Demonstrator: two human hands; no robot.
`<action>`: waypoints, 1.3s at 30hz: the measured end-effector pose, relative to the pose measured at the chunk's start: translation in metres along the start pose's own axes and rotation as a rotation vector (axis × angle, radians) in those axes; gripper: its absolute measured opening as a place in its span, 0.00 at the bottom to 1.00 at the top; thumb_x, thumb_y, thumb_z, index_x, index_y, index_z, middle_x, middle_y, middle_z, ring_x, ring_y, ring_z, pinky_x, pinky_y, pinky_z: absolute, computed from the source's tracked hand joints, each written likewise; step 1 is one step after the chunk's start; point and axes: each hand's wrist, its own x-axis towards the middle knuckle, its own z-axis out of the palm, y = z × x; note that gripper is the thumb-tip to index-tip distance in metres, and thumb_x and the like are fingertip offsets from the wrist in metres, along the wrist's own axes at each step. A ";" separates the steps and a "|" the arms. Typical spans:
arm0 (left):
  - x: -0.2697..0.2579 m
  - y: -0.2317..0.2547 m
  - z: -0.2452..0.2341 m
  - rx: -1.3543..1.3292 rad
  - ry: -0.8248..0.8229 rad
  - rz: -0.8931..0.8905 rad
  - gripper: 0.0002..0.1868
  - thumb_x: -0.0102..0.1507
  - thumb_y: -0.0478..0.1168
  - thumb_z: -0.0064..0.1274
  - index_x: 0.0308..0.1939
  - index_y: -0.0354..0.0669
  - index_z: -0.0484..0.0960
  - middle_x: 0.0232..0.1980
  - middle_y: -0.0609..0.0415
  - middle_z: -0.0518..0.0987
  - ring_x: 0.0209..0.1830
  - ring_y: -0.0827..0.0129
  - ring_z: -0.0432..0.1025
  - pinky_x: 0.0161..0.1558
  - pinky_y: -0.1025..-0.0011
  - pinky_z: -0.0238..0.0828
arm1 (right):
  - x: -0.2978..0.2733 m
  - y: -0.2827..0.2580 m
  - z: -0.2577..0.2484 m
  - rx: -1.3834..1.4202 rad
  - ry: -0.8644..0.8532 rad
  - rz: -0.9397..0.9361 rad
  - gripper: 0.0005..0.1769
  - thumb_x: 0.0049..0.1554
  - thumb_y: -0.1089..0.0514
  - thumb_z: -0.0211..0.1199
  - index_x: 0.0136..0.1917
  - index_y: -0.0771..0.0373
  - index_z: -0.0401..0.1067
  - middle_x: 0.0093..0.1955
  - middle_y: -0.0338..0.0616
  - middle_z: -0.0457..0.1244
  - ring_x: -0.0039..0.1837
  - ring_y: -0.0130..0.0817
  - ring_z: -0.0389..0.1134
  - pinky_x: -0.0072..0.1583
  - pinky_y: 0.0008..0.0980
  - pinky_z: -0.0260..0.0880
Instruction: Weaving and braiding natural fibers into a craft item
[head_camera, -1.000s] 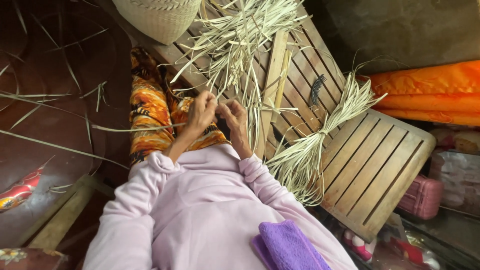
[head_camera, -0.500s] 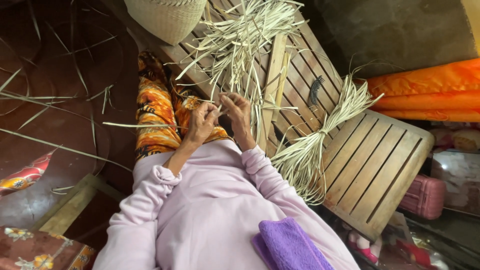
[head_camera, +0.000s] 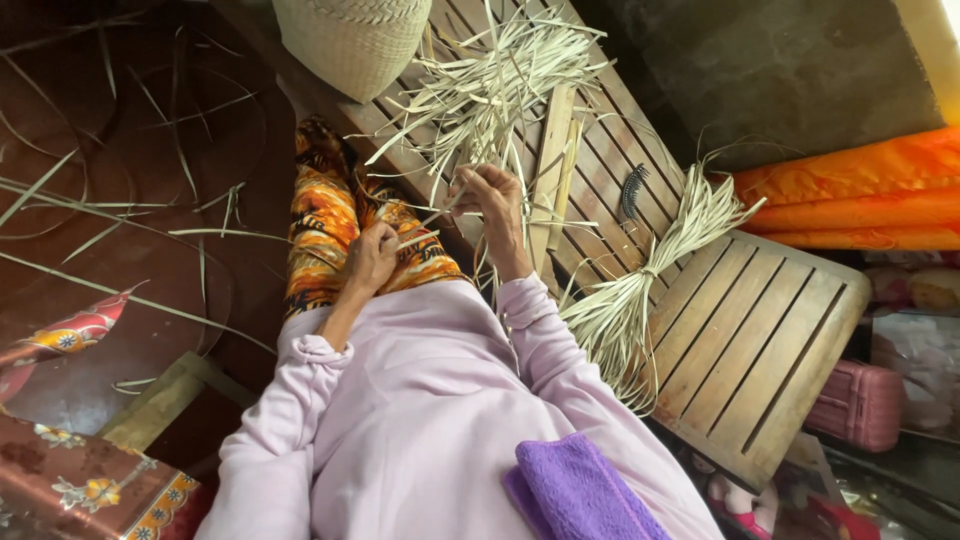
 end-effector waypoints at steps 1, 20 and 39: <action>-0.001 0.000 -0.001 0.000 -0.002 0.005 0.04 0.64 0.40 0.50 0.39 0.47 0.80 0.39 0.40 0.81 0.46 0.41 0.76 0.49 0.50 0.72 | -0.002 -0.002 0.000 0.000 0.002 -0.005 0.14 0.56 0.58 0.66 0.47 0.73 0.72 0.34 0.60 0.68 0.35 0.43 0.75 0.36 0.35 0.78; 0.001 -0.011 0.001 0.325 -0.141 -0.319 0.08 0.65 0.47 0.45 0.36 0.54 0.79 0.42 0.48 0.83 0.51 0.48 0.77 0.52 0.50 0.73 | -0.007 -0.045 -0.026 0.010 0.056 -0.148 0.10 0.57 0.59 0.65 0.47 0.70 0.74 0.34 0.58 0.70 0.35 0.43 0.75 0.35 0.34 0.78; 0.000 0.011 0.023 -0.540 0.013 -0.035 0.07 0.59 0.40 0.56 0.35 0.40 0.82 0.22 0.57 0.74 0.16 0.83 0.68 0.15 0.85 0.62 | -0.074 -0.123 -0.153 -0.512 0.417 -0.789 0.05 0.64 0.68 0.58 0.52 0.67 0.74 0.31 0.42 0.62 0.29 0.24 0.61 0.32 0.19 0.58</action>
